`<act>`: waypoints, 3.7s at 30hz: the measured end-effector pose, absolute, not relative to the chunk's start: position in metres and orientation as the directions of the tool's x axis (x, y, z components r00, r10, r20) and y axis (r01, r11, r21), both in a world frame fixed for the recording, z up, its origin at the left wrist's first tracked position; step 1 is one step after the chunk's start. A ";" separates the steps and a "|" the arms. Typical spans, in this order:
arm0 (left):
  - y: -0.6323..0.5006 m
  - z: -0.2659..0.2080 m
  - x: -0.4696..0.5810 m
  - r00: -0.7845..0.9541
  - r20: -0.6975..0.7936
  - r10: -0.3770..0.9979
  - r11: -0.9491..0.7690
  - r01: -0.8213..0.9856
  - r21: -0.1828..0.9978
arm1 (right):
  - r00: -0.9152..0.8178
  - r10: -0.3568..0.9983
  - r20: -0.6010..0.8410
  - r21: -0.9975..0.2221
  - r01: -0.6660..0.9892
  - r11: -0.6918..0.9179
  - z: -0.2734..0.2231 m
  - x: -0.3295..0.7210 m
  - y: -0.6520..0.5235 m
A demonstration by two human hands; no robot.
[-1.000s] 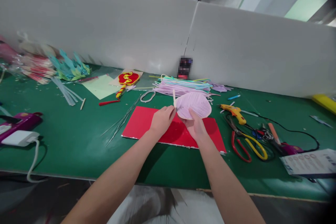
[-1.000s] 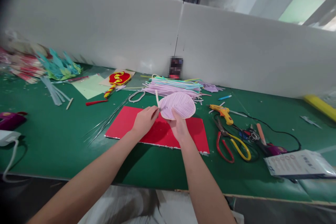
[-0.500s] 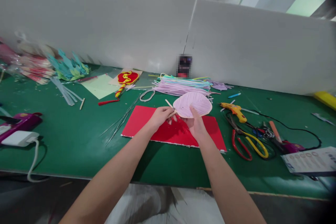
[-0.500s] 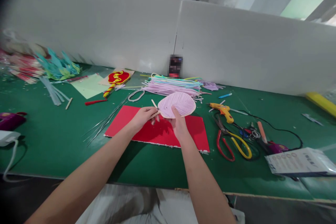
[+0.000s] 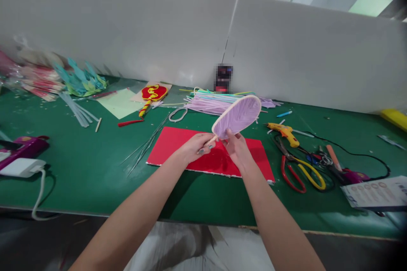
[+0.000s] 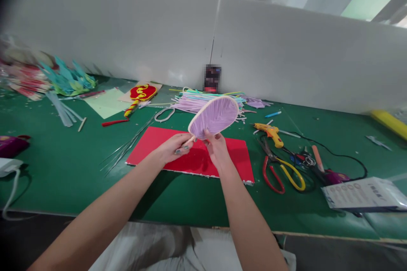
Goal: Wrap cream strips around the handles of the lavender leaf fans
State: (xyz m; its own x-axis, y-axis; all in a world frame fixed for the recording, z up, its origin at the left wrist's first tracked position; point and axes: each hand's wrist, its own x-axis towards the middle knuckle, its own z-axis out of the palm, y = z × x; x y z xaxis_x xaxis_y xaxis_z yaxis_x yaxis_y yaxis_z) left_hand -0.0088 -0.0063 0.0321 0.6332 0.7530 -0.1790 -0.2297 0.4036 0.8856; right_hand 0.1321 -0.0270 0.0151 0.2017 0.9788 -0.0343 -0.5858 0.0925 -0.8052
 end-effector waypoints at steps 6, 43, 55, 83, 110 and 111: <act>-0.010 0.031 0.001 0.476 -0.128 0.870 0.250 -0.202 0.947 | 0.249 0.967 0.050 -0.809 -0.558 0.185 0.018 0.132 -0.028; 0.003 0.022 -0.005 0.433 0.055 0.900 -0.021 -0.083 0.996 | 0.518 0.848 0.115 -0.978 -0.091 0.188 0.007 0.138 -0.024; -0.001 0.025 -0.004 0.400 0.134 0.907 -0.158 0.027 0.987 | 0.523 0.846 0.109 -0.986 -0.052 0.160 0.014 0.138 -0.028; -0.003 0.020 0.000 0.463 -0.110 0.880 0.160 -0.070 0.985 | 0.447 0.893 -0.049 -0.952 -0.292 0.094 0.015 0.154 -0.024; -0.018 0.020 0.009 0.435 0.017 0.900 0.056 -0.155 0.986 | 0.001 0.834 0.552 -0.620 0.670 0.409 0.046 0.157 -0.054; -0.017 0.021 0.009 0.439 0.009 0.898 0.074 -0.171 0.983 | 0.018 0.824 0.566 -0.615 0.675 0.408 0.044 0.156 -0.057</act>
State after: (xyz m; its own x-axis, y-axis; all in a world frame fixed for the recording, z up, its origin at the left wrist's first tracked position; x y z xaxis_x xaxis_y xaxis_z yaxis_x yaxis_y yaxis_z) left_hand 0.0087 -0.0174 0.0205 0.4391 0.8984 0.0090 -0.1709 0.0737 0.9825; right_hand 0.1558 -0.0570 0.0440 0.0181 0.8239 0.5664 0.6754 0.4076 -0.6145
